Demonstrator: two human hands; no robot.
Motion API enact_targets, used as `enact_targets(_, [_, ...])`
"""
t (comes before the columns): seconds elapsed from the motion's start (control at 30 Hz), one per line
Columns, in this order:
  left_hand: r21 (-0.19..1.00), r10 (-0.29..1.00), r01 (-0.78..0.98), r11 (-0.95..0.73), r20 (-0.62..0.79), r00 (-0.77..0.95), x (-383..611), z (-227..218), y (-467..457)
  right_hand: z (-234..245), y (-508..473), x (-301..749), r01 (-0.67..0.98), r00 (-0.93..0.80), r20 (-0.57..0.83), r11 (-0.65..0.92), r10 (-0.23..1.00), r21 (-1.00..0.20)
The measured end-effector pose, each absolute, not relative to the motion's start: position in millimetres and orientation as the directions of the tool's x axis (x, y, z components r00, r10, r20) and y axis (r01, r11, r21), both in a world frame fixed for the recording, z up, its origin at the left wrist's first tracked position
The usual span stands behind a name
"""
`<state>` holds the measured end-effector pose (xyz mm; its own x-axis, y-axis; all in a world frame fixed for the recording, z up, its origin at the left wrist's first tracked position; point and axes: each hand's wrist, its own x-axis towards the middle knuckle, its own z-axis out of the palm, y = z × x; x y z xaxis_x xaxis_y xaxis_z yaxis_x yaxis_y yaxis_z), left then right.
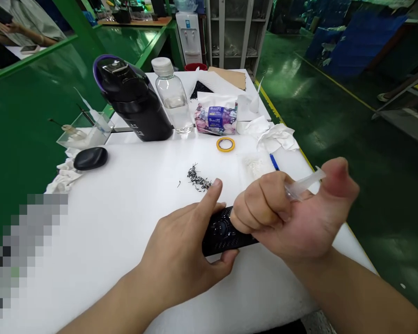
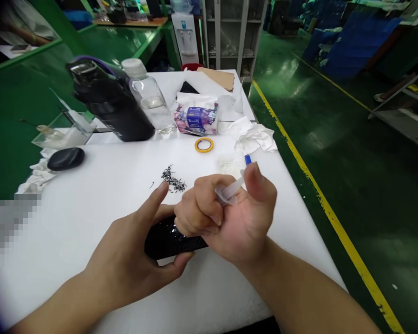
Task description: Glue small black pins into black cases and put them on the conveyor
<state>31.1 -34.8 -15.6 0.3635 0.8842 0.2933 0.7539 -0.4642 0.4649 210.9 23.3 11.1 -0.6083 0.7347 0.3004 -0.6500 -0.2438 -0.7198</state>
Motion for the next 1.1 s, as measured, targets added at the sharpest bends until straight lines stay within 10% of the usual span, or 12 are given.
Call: enact_targets(1.1, [0.417, 0.860, 0.760, -0.498, 0.351, 0.371, 32.7, -16.4, -32.9, 17.4, 19.2, 208.4, -0.586, -0.586, 0.136, -0.302, 0.799, -0.752])
